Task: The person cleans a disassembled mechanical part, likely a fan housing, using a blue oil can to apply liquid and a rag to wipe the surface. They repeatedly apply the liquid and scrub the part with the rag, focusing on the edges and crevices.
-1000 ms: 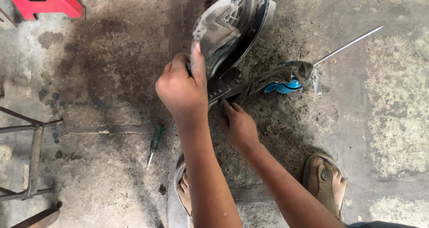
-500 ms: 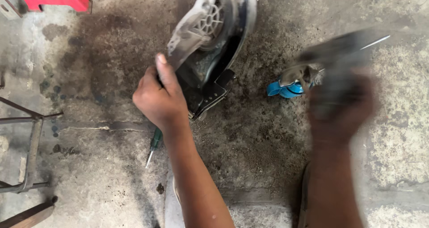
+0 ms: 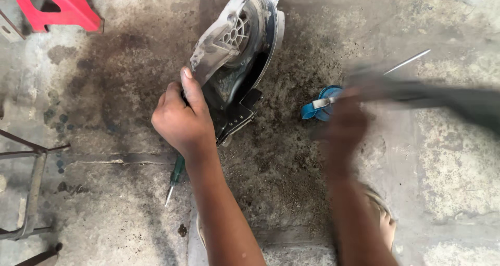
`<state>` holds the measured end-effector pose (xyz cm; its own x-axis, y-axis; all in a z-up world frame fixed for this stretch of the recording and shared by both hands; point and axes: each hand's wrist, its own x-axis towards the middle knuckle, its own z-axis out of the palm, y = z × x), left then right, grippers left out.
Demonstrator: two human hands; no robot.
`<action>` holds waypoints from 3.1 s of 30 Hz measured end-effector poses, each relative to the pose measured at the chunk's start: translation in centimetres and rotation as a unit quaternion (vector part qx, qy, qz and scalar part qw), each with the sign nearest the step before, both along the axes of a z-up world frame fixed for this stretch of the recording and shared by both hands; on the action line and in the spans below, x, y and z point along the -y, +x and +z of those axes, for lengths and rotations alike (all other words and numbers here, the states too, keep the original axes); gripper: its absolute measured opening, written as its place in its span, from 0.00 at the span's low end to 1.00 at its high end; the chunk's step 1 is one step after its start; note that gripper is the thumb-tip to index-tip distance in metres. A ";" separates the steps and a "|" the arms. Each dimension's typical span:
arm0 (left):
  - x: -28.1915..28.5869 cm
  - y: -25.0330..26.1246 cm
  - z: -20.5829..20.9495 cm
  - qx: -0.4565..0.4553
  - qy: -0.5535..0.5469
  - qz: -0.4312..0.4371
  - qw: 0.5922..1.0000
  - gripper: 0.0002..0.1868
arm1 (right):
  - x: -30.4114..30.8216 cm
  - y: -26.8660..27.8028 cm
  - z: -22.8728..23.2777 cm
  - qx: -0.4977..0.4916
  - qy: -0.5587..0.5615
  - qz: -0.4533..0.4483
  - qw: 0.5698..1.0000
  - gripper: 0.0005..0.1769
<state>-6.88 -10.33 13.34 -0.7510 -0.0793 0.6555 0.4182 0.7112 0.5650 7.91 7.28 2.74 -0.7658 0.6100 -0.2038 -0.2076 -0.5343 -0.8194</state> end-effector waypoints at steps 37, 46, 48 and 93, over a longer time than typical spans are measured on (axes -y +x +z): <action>-1.0 -2.2 -0.3 -0.021 -0.053 -0.046 0.997 0.17 | 5.2 -2.5 -5.5 0.186 0.619 0.149 0.749 0.19; -1.4 -2.0 0.0 -0.018 -0.038 -0.036 0.998 0.20 | 9.4 -3.1 -3.0 0.169 0.492 0.194 0.832 0.13; -1.5 -1.9 -0.1 -0.016 -0.032 -0.043 0.998 0.20 | 9.9 -3.0 -3.2 0.266 0.500 0.275 0.777 0.10; -1.3 -1.1 -0.2 0.000 -0.002 -0.037 0.999 0.18 | 0.6 -1.6 -1.5 0.367 0.008 0.164 0.916 0.33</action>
